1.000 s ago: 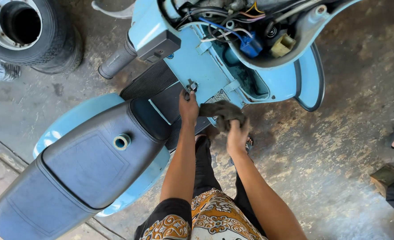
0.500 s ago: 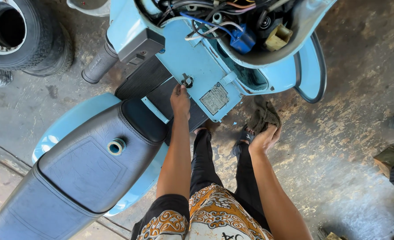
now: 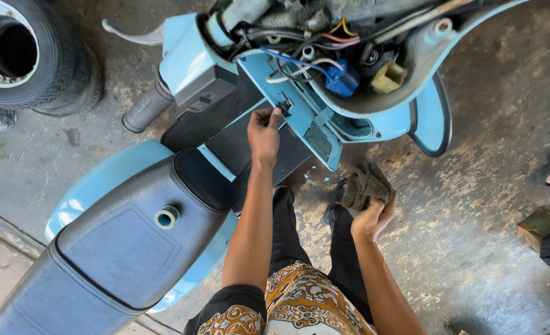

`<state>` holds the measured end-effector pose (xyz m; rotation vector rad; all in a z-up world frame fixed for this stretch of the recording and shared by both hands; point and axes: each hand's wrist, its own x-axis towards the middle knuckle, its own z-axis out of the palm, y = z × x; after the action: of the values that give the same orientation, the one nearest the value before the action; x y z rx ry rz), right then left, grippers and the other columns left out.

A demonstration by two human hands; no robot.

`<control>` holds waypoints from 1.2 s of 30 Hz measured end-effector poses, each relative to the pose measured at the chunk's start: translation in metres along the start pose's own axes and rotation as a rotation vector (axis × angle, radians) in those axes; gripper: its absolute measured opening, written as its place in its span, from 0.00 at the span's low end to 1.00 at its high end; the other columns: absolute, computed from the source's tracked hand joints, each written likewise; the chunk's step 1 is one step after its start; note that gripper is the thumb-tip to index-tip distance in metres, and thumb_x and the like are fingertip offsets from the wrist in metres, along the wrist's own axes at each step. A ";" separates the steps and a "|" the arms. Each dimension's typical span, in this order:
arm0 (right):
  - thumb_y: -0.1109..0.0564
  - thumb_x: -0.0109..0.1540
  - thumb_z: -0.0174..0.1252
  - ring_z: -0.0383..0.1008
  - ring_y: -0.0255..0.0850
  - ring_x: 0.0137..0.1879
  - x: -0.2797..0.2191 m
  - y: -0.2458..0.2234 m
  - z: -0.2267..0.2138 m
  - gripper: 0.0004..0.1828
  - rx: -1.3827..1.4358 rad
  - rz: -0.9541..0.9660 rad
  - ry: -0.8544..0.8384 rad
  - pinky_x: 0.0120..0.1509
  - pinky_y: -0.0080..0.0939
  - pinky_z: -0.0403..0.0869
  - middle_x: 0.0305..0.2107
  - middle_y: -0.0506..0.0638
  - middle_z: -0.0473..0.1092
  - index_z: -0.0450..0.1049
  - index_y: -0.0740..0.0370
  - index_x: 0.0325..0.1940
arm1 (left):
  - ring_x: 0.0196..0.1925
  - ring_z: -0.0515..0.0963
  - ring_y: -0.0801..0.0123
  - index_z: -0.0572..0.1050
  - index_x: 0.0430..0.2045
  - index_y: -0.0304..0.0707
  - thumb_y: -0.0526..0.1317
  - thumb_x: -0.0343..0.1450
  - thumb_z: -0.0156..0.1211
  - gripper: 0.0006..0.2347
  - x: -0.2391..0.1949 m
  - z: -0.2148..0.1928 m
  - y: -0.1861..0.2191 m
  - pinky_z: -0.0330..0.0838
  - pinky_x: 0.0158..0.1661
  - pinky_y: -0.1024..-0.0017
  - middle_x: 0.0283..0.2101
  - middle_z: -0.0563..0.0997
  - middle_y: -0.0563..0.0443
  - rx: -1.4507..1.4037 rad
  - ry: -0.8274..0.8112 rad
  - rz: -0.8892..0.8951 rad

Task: The person works on a light blue scooter in a repair workshop, reaching into the handlebar and body panels, then handles small bolts and parts at a cluttered workbench, sorting fasteners into a plastic organizer box. They then sit on the floor and fit components onto the scooter's clutch/flywheel assembly by hand.

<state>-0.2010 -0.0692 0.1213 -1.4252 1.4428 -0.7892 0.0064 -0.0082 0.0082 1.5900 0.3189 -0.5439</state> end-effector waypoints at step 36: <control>0.55 0.71 0.49 0.79 0.51 0.48 0.063 -0.065 0.042 0.14 -0.290 -0.231 -0.479 0.49 0.56 0.75 0.42 0.59 0.78 0.74 0.57 0.59 | 0.35 0.80 0.57 0.80 0.35 0.35 0.41 0.72 0.61 0.08 0.102 0.117 -0.080 0.72 0.35 0.61 0.33 0.80 0.40 0.031 -0.091 -0.192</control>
<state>-0.1312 -0.1319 0.1547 -1.8748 1.0594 -0.3414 0.0340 -0.1279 -0.1161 1.5684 0.3980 -0.7701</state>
